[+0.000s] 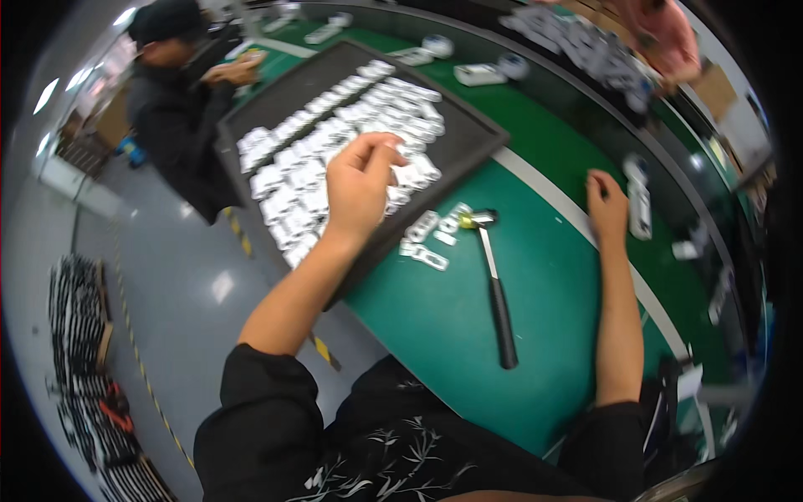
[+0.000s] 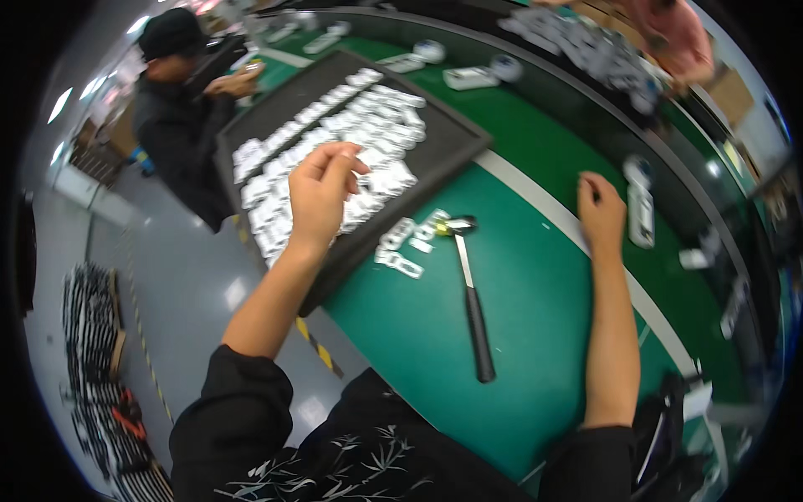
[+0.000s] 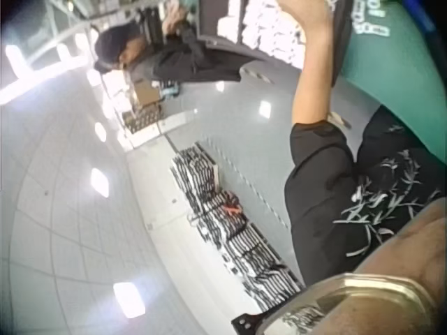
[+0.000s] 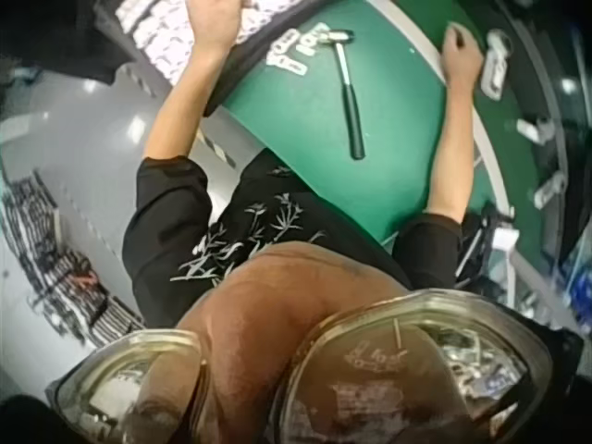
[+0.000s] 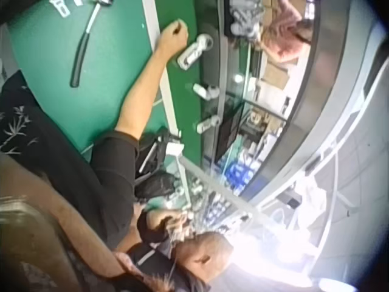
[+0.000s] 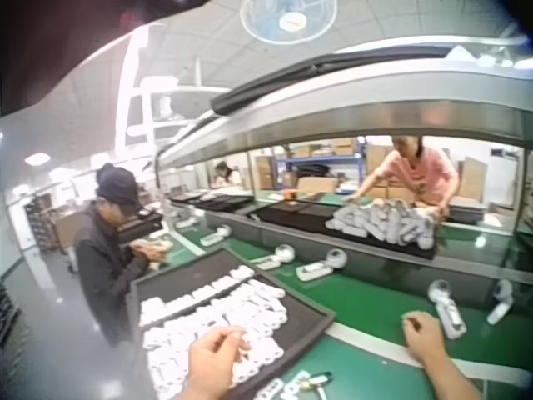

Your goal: Assembling small components into white plastic device housings using a mallet on an assembly line.

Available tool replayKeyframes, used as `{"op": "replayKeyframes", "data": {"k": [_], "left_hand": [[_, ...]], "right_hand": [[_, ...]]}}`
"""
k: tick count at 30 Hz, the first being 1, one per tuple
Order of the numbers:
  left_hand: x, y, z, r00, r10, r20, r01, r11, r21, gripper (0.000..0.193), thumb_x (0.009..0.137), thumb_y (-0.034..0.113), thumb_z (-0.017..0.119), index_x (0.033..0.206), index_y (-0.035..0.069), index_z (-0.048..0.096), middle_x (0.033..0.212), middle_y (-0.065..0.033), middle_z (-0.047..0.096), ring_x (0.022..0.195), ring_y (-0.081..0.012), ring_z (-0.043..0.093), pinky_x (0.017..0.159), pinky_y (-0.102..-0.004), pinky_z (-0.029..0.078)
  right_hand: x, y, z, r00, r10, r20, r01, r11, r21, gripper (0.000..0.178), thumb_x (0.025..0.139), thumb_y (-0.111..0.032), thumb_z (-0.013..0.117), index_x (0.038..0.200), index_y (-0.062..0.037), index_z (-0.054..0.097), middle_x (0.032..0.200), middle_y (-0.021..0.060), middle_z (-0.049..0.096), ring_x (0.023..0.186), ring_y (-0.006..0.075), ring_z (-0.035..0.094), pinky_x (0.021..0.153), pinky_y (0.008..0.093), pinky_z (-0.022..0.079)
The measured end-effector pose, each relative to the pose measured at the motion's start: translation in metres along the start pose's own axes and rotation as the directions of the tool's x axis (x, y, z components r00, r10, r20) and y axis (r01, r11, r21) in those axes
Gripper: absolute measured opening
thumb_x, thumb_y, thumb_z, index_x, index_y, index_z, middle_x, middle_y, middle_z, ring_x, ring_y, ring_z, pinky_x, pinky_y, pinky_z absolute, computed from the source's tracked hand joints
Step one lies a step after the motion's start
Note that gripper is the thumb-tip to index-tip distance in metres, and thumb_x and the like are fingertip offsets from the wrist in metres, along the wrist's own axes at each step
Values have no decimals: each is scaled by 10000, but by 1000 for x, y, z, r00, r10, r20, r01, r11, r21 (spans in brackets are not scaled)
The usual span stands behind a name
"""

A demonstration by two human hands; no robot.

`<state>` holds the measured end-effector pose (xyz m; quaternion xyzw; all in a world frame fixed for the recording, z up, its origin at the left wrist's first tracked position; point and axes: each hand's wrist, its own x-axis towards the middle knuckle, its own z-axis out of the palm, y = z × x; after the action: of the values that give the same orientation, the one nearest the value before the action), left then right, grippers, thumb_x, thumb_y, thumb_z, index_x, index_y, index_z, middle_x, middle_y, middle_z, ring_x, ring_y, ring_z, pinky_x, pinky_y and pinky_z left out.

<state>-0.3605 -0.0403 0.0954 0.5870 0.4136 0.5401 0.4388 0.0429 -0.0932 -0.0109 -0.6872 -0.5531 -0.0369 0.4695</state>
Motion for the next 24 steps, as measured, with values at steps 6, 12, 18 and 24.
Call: {"op": "replayKeyframes", "data": {"k": [6, 12, 18, 24], "left_hand": [[87, -61, -227, 837, 317, -445, 167, 627, 761, 368, 836, 291, 612, 967, -47, 671, 911, -254, 676, 888, -357, 672, 793, -404, 514], [93, -65, -274, 759, -209, -616, 650, 272, 709, 569, 785, 440, 623, 1111, -25, 670, 1143, -248, 649, 1087, -371, 627, 915, -412, 499], [109, -59, -265, 756, -249, -605, 653, 223, 724, 531, 797, 368, 607, 1116, -52, 661, 1155, -240, 649, 1065, -364, 643, 900, -421, 516], [107, -60, -269, 701, -333, -630, 713, 323, 622, 477, 780, 310, 606, 1047, -80, 674, 1051, -254, 679, 892, -354, 703, 761, -404, 570]], "right_hand": [[1, -18, -6, 993, 108, 43, -111, 991, 77, 186, 937, -164, 589, 1044, -28, 657, 784, 61, 647, 734, 127, 600, 683, 267, 470], [2, -19, -7, 993, 106, -48, -99, 985, 139, 162, 914, -143, 597, 997, -19, 660, 685, 51, 605, 639, 106, 553, 617, 263, 451], [0, -19, -7, 992, 104, -68, -93, 984, 154, 150, 909, -129, 594, 983, -17, 662, 654, 40, 576, 608, 99, 522, 594, 264, 437], [3, -9, -5, 991, 119, -54, -107, 977, 184, 140, 909, -126, 592, 973, -26, 666, 641, 28, 562, 599, 92, 508, 585, 262, 428]]}}
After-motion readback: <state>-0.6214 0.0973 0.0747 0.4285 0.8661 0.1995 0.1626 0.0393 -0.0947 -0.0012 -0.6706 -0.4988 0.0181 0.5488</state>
